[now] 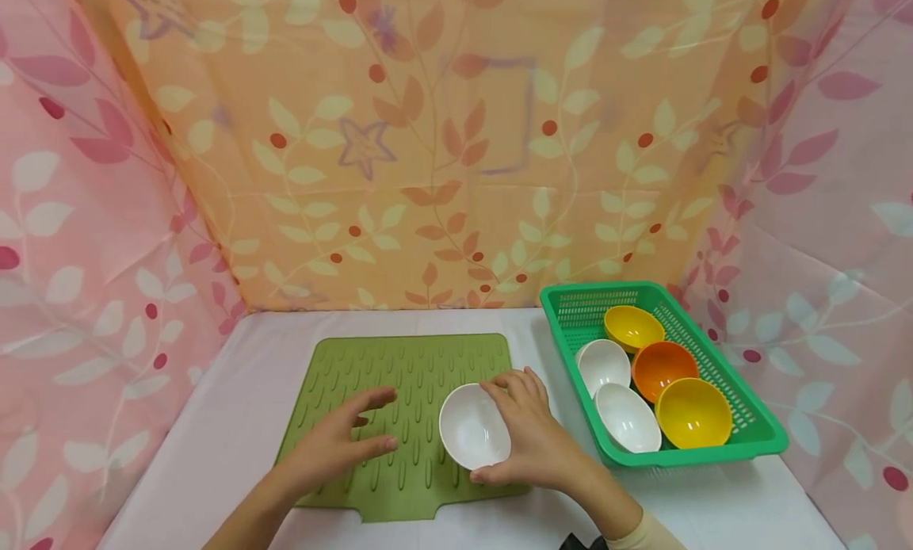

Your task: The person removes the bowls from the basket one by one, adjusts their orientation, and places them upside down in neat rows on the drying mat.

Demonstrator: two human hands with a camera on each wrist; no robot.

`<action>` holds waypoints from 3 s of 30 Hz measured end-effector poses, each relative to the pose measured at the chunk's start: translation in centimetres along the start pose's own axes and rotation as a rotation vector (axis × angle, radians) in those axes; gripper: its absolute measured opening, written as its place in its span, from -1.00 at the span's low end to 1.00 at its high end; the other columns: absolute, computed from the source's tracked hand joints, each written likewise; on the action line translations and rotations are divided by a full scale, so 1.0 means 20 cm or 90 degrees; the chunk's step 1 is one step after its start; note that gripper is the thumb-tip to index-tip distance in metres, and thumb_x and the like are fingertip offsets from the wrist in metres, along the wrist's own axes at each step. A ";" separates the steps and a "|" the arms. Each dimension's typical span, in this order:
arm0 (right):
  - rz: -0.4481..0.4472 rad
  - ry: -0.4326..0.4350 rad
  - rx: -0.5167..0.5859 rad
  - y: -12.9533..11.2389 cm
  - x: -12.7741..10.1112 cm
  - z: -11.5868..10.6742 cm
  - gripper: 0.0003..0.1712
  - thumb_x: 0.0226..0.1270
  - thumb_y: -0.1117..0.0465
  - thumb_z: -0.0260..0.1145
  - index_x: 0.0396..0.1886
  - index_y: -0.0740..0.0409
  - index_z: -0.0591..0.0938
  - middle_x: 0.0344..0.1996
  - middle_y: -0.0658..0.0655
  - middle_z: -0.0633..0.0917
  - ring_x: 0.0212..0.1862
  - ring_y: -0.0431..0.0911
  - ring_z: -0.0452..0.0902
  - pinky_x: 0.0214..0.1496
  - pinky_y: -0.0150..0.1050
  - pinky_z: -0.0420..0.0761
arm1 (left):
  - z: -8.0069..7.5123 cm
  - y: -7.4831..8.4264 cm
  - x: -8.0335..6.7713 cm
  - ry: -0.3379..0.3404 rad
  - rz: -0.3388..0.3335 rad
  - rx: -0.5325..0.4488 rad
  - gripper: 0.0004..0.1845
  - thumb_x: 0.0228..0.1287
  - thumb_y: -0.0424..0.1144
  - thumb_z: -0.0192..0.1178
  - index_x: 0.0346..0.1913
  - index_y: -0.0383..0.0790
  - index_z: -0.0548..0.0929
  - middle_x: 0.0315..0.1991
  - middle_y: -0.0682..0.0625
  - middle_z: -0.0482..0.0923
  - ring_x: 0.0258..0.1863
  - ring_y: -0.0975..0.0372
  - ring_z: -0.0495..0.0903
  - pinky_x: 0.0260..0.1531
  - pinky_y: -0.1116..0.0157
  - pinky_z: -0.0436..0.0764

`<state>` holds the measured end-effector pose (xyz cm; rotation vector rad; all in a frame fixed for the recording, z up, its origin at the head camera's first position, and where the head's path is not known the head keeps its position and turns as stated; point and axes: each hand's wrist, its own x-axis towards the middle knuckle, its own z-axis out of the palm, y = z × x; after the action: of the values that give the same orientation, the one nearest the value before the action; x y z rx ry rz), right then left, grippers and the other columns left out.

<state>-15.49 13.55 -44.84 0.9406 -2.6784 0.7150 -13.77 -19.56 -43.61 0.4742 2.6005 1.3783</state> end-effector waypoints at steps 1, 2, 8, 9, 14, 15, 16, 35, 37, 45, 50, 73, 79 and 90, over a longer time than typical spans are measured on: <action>-0.005 0.007 -0.004 0.00 0.00 0.00 0.39 -0.38 -0.41 0.68 0.46 0.19 0.42 0.23 0.09 0.41 0.44 0.06 0.14 0.59 0.17 -0.18 | 0.03 0.02 0.02 -0.006 -0.004 -0.014 -0.18 0.22 0.17 0.42 0.48 0.01 0.39 0.41 0.03 0.48 0.35 -0.04 0.45 0.26 -0.12 0.45; -0.011 0.016 -0.008 0.00 0.00 0.00 0.39 -0.39 -0.42 0.68 0.46 0.19 0.42 0.23 0.09 0.41 0.44 0.05 0.14 0.59 0.18 -0.18 | 0.06 0.03 0.03 -0.013 -0.010 -0.031 -0.19 0.23 0.16 0.42 0.48 0.00 0.40 0.40 0.02 0.48 0.35 -0.04 0.45 0.25 -0.10 0.46; -0.048 0.075 -0.026 0.00 0.01 0.01 0.38 -0.42 -0.43 0.68 0.43 0.17 0.44 0.23 0.09 0.42 0.41 0.04 0.17 0.58 0.19 -0.15 | 0.19 0.09 0.09 -0.078 -0.029 -0.139 -0.26 0.33 0.06 0.38 0.45 -0.18 0.42 0.33 -0.09 0.54 0.33 -0.05 0.48 0.20 -0.05 0.54; -0.054 0.083 -0.024 0.00 0.01 0.01 0.37 -0.43 -0.42 0.69 0.42 0.17 0.44 0.23 0.10 0.42 0.41 0.04 0.17 0.57 0.19 -0.15 | 0.20 0.09 0.10 -0.091 -0.030 -0.157 -0.28 0.35 0.04 0.37 0.45 -0.21 0.42 0.31 -0.10 0.56 0.33 -0.04 0.50 0.20 -0.04 0.56; -0.090 0.111 -0.024 0.00 0.01 0.02 0.39 -0.44 -0.42 0.69 0.43 0.18 0.43 0.25 0.12 0.41 0.40 0.07 0.18 0.55 0.23 -0.14 | 0.26 0.11 0.10 -0.122 -0.038 -0.240 -0.33 0.40 -0.03 0.34 0.42 -0.31 0.45 0.22 -0.12 0.62 0.24 0.01 0.57 0.15 -0.02 0.60; -0.095 0.114 -0.026 -0.01 0.01 0.02 0.40 -0.44 -0.43 0.69 0.43 0.18 0.42 0.26 0.12 0.40 0.40 0.06 0.18 0.55 0.22 -0.15 | 0.27 0.11 0.09 -0.125 -0.042 -0.250 -0.33 0.40 -0.03 0.33 0.42 -0.33 0.45 0.23 -0.13 0.62 0.24 0.02 0.58 0.15 -0.02 0.60; -0.102 0.119 -0.029 -0.01 0.01 0.02 0.40 -0.43 -0.44 0.68 0.44 0.18 0.42 0.26 0.13 0.40 0.40 0.07 0.18 0.55 0.23 -0.15 | 0.28 0.11 0.09 -0.127 -0.044 -0.258 -0.33 0.41 -0.03 0.33 0.42 -0.34 0.44 0.23 -0.13 0.62 0.23 0.02 0.58 0.14 -0.02 0.60; -0.001 0.127 0.129 -0.04 -0.01 -0.01 0.26 -0.05 -0.29 0.63 0.59 -0.01 0.25 0.46 0.08 0.33 0.52 0.12 0.12 0.47 0.34 0.12 | 0.27 0.13 0.10 0.071 -0.011 -0.216 -0.28 0.06 -0.14 0.59 0.30 -0.09 0.52 0.14 -0.01 0.57 0.10 0.10 0.54 0.05 0.15 0.57; 0.070 0.098 0.199 -0.05 -0.02 -0.03 0.15 0.06 -0.24 0.60 0.59 -0.10 0.26 0.48 0.01 0.34 0.53 0.10 0.13 0.40 0.40 0.24 | 0.26 0.13 0.09 0.115 0.036 -0.127 -0.26 -0.04 -0.14 0.65 0.25 0.04 0.54 0.13 0.12 0.57 0.13 0.14 0.52 0.11 0.14 0.52; 0.201 -0.025 0.364 -0.06 -0.02 -0.04 -0.02 0.18 -0.18 0.54 0.55 -0.14 0.33 0.49 0.10 0.36 0.53 0.19 0.20 0.34 0.50 0.25 | 0.25 0.16 0.07 0.188 0.214 0.080 -0.12 -0.28 -0.31 0.73 0.20 0.16 0.54 0.17 0.29 0.49 0.25 0.26 0.44 0.16 -0.07 0.56; 0.224 -0.038 0.364 -0.06 -0.02 -0.02 0.04 0.12 -0.13 0.60 0.55 -0.05 0.34 0.44 0.17 0.41 0.48 0.21 0.27 0.33 0.49 0.27 | 0.25 0.16 0.06 0.196 0.271 0.155 -0.08 -0.33 -0.30 0.74 0.23 0.14 0.54 0.20 0.29 0.46 0.26 0.27 0.39 0.14 -0.08 0.58; 0.197 0.032 0.450 -0.06 -0.02 0.04 0.07 -0.10 0.01 0.72 0.45 -0.29 0.38 0.39 0.00 0.43 0.43 0.07 0.32 0.37 0.44 0.24 | 0.25 0.16 0.06 0.168 0.329 0.162 0.01 -0.18 -0.27 0.70 0.41 0.12 0.41 0.40 0.13 0.35 0.39 0.11 0.31 0.26 -0.11 0.47; 0.132 0.077 0.496 -0.05 -0.02 0.04 0.10 -0.10 0.08 0.73 0.47 -0.25 0.36 0.41 -0.04 0.46 0.48 0.08 0.27 0.41 0.46 0.14 | 0.24 0.16 0.06 0.078 0.145 -0.065 0.09 -0.11 0.01 0.66 0.52 0.25 0.26 0.44 0.20 0.30 0.40 0.13 0.32 0.28 -0.09 0.43; 0.096 0.074 0.484 -0.07 -0.03 0.06 0.16 -0.09 0.09 0.74 0.51 -0.26 0.32 0.46 -0.03 0.36 0.51 0.09 0.21 0.38 0.47 0.14 | 0.20 0.16 0.07 0.036 0.111 -0.133 -0.01 -0.13 -0.04 0.68 0.44 0.27 0.40 0.29 0.14 0.47 0.27 0.11 0.42 0.22 -0.06 0.44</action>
<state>-14.22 12.23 -45.51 0.7914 -2.3919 1.8301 -13.29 -14.33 -43.26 0.6507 2.4698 1.7194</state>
